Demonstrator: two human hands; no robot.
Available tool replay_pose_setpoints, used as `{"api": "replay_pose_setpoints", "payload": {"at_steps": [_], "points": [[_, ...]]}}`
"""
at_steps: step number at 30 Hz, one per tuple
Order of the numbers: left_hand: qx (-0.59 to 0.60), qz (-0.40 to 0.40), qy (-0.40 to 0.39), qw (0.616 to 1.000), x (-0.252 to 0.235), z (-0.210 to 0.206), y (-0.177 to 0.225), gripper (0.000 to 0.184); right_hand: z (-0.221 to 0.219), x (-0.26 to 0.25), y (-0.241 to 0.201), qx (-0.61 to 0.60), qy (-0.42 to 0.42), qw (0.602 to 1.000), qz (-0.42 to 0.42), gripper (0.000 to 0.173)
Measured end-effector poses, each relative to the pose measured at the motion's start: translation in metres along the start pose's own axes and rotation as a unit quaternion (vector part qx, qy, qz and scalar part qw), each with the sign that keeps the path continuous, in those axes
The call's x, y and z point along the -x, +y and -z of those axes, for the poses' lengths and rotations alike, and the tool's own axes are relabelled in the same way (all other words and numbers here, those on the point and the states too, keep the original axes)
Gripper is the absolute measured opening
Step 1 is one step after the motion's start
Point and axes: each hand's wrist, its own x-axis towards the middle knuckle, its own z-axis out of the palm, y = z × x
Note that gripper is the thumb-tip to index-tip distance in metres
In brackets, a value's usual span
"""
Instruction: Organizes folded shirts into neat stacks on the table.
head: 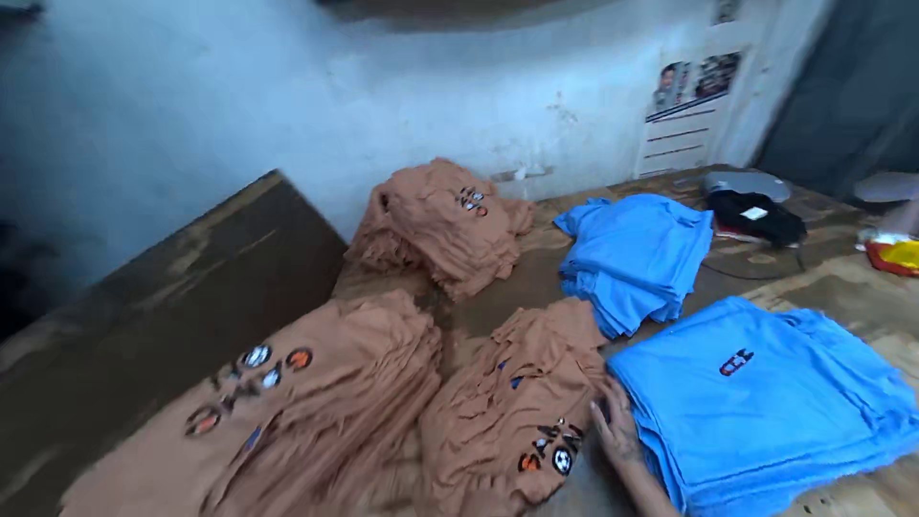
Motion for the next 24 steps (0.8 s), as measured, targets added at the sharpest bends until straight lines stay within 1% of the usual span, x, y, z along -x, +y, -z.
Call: {"api": "replay_pose_setpoints", "payload": {"at_steps": [1, 2, 3, 4, 5, 6, 7, 8, 9, 10, 11, 12, 13, 14, 15, 16, 18, 19, 20, 21, 22, 24], "points": [[-0.021, 0.011, -0.012, 1.0, 0.018, -0.004, -0.005, 0.03, 0.011, 0.004, 0.0, 0.014, -0.046, 0.999, 0.02, 0.051], [-0.076, 0.16, -0.128, 0.976, 0.028, 0.008, 0.021, 0.03, 0.021, 0.007, 0.001, 0.026, -0.086, 0.995, 0.038, 0.049], [-0.106, 0.306, -0.236, 0.916, 0.035, 0.015, 0.033, 0.033, 0.029, 0.007, 0.0, 0.033, -0.128, 0.99, 0.048, 0.045], [-0.103, 0.315, -0.216, 0.918, 0.07, 0.005, 0.009, 0.031, 0.036, 0.005, -0.003, 0.039, -0.168, 0.983, 0.06, 0.042], [-0.093, 0.277, -0.165, 0.942, 0.113, -0.01, -0.031, 0.024, 0.039, 0.008, -0.008, 0.044, -0.197, 0.975, 0.092, 0.039], [-0.075, 0.251, -0.126, 0.957, 0.149, -0.023, -0.061, 0.018, 0.04, 0.015, -0.015, 0.045, -0.219, 0.964, 0.142, 0.036], [-0.059, 0.239, -0.076, 0.966, 0.178, -0.034, -0.079, 0.015, 0.04, 0.026, -0.025, 0.036, -0.254, 0.948, 0.189, 0.032], [-0.064, 0.228, -0.007, 0.972, 0.198, -0.043, -0.086, 0.014, 0.041, 0.039, -0.037, 0.022, -0.315, 0.922, 0.223, 0.029], [-0.088, 0.215, 0.061, 0.971, 0.21, -0.053, -0.088, 0.015, 0.041, 0.052, -0.05, 0.009, -0.401, 0.884, 0.241, 0.028], [-0.125, 0.19, 0.117, 0.967, 0.217, -0.066, -0.089, 0.017, 0.039, 0.063, -0.062, 0.014, -0.508, 0.826, 0.244, 0.028], [-0.142, 0.171, 0.137, 0.965, 0.218, -0.08, -0.087, 0.018, 0.03, 0.07, -0.069, 0.048, -0.614, 0.752, 0.235, 0.03], [-0.148, 0.164, 0.128, 0.967, 0.216, -0.092, -0.086, 0.022, 0.015, 0.072, -0.071, 0.1, -0.681, 0.688, 0.23, 0.033], [-0.145, 0.179, 0.092, 0.969, 0.211, -0.1, -0.085, 0.03, -0.001, 0.07, -0.073, 0.15, -0.703, 0.657, 0.226, 0.037], [-0.156, 0.21, 0.048, 0.964, 0.204, -0.103, -0.087, 0.037, -0.014, 0.063, -0.073, 0.184, -0.679, 0.669, 0.24, 0.04], [-0.177, 0.257, 0.013, 0.95, 0.194, -0.098, -0.093, 0.043, -0.027, 0.05, -0.074, 0.208, -0.628, 0.702, 0.262, 0.045], [-0.202, 0.308, -0.002, 0.93, 0.183, -0.085, -0.101, 0.046, -0.037, 0.033, -0.073, 0.225, -0.567, 0.742, 0.279, 0.052], [-0.231, 0.392, 0.038, 0.89, 0.161, -0.051, -0.114, 0.054, -0.052, -0.003, -0.071, 0.252, -0.426, 0.823, 0.278, 0.066], [-0.241, 0.405, 0.084, 0.878, 0.151, -0.036, -0.121, 0.058, -0.051, -0.022, -0.079, 0.272, -0.392, 0.844, 0.246, 0.068], [-0.247, 0.405, 0.124, 0.872, 0.144, -0.022, -0.124, 0.059, -0.043, -0.038, -0.095, 0.293, -0.397, 0.845, 0.207, 0.069], [-0.241, 0.392, 0.15, 0.875, 0.14, -0.011, -0.122, 0.058, -0.033, -0.045, -0.109, 0.288, -0.405, 0.844, 0.2, 0.066], [-0.232, 0.359, 0.171, 0.888, 0.14, -0.006, -0.119, 0.054, -0.021, -0.042, -0.117, 0.257, -0.4, 0.848, 0.233, 0.059], [-0.23, 0.249, 0.21, 0.917, 0.146, -0.015, -0.114, 0.043, -0.004, -0.016, -0.126, 0.165, -0.393, 0.845, 0.324, 0.041]]}}
